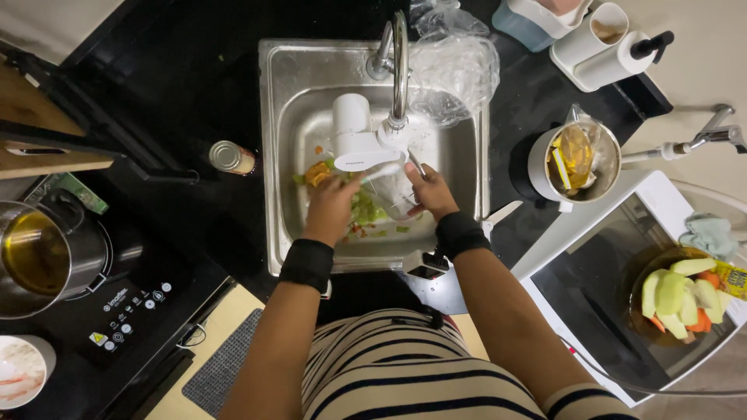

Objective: The person places a plastic bag into the refrigerator and closes the door. They then wipe the refrigerator door with a blue cloth. The person moves a plate of sliced vegetables to the microwave, then returns to the sink to wash a metal strainer under running water using a toothbrush.

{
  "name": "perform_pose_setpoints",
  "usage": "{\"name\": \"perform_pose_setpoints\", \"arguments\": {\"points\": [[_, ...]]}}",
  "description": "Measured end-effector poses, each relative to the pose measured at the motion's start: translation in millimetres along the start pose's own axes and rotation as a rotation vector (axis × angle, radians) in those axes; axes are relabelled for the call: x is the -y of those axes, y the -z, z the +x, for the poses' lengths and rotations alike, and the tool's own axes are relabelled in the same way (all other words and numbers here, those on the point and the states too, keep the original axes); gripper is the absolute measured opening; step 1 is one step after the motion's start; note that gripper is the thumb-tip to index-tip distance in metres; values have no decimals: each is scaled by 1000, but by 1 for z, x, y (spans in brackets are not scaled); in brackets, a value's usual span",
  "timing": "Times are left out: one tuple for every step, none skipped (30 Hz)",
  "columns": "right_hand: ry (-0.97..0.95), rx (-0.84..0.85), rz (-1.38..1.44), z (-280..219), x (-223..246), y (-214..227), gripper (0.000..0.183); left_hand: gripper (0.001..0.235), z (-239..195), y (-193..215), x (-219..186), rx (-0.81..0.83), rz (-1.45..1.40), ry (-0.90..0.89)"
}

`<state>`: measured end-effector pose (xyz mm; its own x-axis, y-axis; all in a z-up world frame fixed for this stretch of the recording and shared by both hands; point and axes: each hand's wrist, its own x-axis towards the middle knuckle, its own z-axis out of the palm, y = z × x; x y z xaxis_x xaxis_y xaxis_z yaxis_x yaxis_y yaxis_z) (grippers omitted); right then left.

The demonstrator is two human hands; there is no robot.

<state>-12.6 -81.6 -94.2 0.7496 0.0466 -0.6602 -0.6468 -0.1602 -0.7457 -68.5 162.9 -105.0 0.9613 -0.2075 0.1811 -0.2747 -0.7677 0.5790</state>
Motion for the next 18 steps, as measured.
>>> {"name": "perform_pose_setpoints", "arguments": {"points": [[1, -1, 2, 4, -4, -1, 48, 45, -1, -2, 3, 1, 1, -2], [-5, 19, 4, 7, -9, -2, 47, 46, -1, -3, 6, -22, 25, 19], [-13, 37, 6, 10, -14, -1, 47, 47, -2, -6, 8, -43, 47, 40], [-15, 34, 8, 12, -20, -1, 47, 47, 4, 10, 0, -41, 45, 37], [-17, 51, 16, 16, -26, -1, 48, 49, 11, 27, -8, 2, 65, 105], [-20, 68, 24, 19, -31, -1, 50, 51, 18, 43, -16, 44, 84, 173], [-21, 69, 24, 19, -31, 0, 50, 51, 13, 29, -8, 45, 84, 174], [-35, 75, 11, 19, -31, 0, 55, 45, 8, 15, 0, 56, -16, 110], [-49, 83, -2, 19, -31, 0, 62, 41, 3, 2, 8, 66, -114, 47], [-49, 86, -2, 20, -30, 1, 62, 41, 3, 3, 1, 66, -113, 50], [-60, 85, -20, 21, -30, 1, 70, 40, 2, 5, -5, 86, -43, -3], [-70, 84, -39, 22, -30, 1, 79, 38, 1, 7, -12, 106, 26, -56], [-71, 83, -37, 26, -33, 2, 79, 38, 2, 5, -8, 109, 25, -56], [-50, 97, -42, 29, -35, 3, 82, 37, 4, 3, -4, 146, -27, 35], [-29, 110, -49, 32, -39, 5, 86, 37, 5, -1, -1, 184, -82, 128], [-32, 108, -49, 30, -38, 3, 86, 37, 8, 10, -11, 187, -84, 128], [-11, 115, -57, 30, -36, 2, 88, 39, 14, 21, -20, 102, -49, 121], [9, 121, -66, 29, -33, 0, 91, 41, 20, 33, -29, 17, -14, 113]]}}
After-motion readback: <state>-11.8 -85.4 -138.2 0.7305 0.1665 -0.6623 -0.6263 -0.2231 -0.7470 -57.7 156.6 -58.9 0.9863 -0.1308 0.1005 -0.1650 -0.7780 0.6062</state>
